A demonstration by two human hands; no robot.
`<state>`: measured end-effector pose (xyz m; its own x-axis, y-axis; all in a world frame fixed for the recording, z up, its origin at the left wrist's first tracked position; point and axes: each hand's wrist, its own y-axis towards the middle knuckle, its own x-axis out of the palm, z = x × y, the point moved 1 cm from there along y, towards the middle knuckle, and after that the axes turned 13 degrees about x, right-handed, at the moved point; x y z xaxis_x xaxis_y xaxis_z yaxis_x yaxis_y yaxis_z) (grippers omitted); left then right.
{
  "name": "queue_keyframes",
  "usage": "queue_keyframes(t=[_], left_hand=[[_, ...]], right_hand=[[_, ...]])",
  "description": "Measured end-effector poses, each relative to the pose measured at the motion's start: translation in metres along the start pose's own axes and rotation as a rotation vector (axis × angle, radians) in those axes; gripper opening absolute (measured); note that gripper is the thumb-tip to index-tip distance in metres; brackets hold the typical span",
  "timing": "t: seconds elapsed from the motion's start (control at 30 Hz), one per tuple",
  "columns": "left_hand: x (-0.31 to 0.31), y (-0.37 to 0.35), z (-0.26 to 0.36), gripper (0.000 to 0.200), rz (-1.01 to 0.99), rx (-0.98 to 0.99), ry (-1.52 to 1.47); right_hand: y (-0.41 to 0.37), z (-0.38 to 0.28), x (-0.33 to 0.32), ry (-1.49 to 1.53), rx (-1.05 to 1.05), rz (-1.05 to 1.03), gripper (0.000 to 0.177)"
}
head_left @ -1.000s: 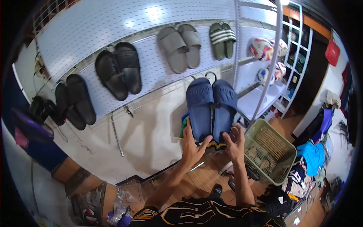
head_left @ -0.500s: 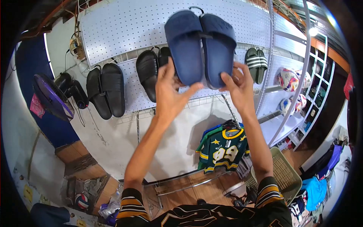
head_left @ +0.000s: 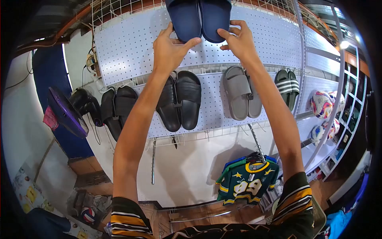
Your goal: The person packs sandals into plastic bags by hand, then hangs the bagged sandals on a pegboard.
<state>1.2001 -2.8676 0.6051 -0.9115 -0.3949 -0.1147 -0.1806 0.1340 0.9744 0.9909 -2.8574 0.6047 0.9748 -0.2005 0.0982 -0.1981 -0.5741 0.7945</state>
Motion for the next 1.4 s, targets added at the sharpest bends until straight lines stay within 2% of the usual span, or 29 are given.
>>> queue_keyframes(t=[0.17,0.23,0.33,0.47,0.53,0.57,0.63,0.7,0.8,0.87,0.97,1.0,1.03,1.07,1.1,1.17,1.2,1.3,1.37,1.4], left_hand=[[0.014,0.011,-0.032,0.074,-0.046,-0.006,0.087],[0.021,0.009,-0.047,0.071,-0.095,-0.118,0.088],[0.031,0.001,-0.072,0.076,-0.122,-0.098,0.122],[0.040,-0.011,-0.094,0.075,-0.120,-0.005,0.275],[0.043,-0.015,-0.097,0.063,-0.138,-0.060,0.244],[0.044,-0.017,-0.099,0.063,-0.140,-0.063,0.246],[0.047,-0.022,-0.105,0.062,-0.191,-0.245,0.167],[0.049,-0.023,-0.106,0.062,-0.205,-0.242,0.189],[0.049,-0.022,-0.107,0.064,-0.247,-0.214,0.242],[0.049,-0.020,-0.109,0.064,-0.279,-0.191,0.267],[0.045,-0.021,-0.105,0.075,-0.357,-0.320,0.173],[0.042,-0.024,-0.102,0.086,-0.343,-0.298,0.295],[0.039,-0.027,-0.095,0.097,-0.331,-0.275,0.417],[0.032,-0.028,-0.080,0.095,-0.337,-0.278,0.399],[0.025,-0.034,-0.066,0.095,-0.337,-0.279,0.393],[0.008,-0.055,-0.029,0.087,-0.187,-0.025,0.139],[-0.001,-0.065,-0.005,0.078,-0.182,-0.087,0.080],[-0.026,-0.116,0.054,0.067,-0.262,-0.270,-0.152],[-0.040,-0.168,0.079,0.065,-0.493,-0.349,-0.214],[-0.040,-0.197,0.089,0.065,-0.569,-0.441,-0.356]], right_hand=[[0.038,0.022,0.004,-0.010,0.071,-0.015,0.059],[0.048,0.034,0.007,-0.007,0.080,-0.033,0.058],[0.063,0.057,0.011,-0.248,0.098,0.012,0.065],[0.076,0.086,0.015,-0.310,0.169,-0.014,0.067],[0.085,0.105,0.015,-0.324,0.125,0.012,0.062],[0.090,0.116,0.016,-0.338,0.083,0.038,0.058],[0.102,0.137,0.013,-0.417,0.057,0.036,0.056],[0.110,0.149,0.011,-0.499,0.031,0.031,0.055],[0.108,0.158,0.009,-0.417,0.014,0.024,0.057],[0.102,0.148,0.006,-0.338,0.128,-0.040,0.067],[0.094,0.142,0.000,-0.452,0.065,0.018,0.067],[0.086,0.136,-0.003,-0.457,0.071,0.016,0.067],[0.070,0.124,-0.009,-0.578,-0.091,0.088,0.067],[0.052,0.109,-0.015,-0.698,-0.259,0.159,0.067],[0.028,0.089,-0.020,-0.600,-0.293,0.125,0.064],[-0.024,0.057,-0.033,-0.461,-0.327,0.081,0.058],[-0.050,0.048,-0.042,-0.419,-0.326,0.073,0.055],[-0.136,0.034,-0.071,-0.401,-0.152,-0.020,0.042],[-0.195,0.051,-0.099,-0.479,-0.012,-0.127,0.037],[-0.222,0.059,-0.109,-0.466,0.102,-0.187,0.036]])
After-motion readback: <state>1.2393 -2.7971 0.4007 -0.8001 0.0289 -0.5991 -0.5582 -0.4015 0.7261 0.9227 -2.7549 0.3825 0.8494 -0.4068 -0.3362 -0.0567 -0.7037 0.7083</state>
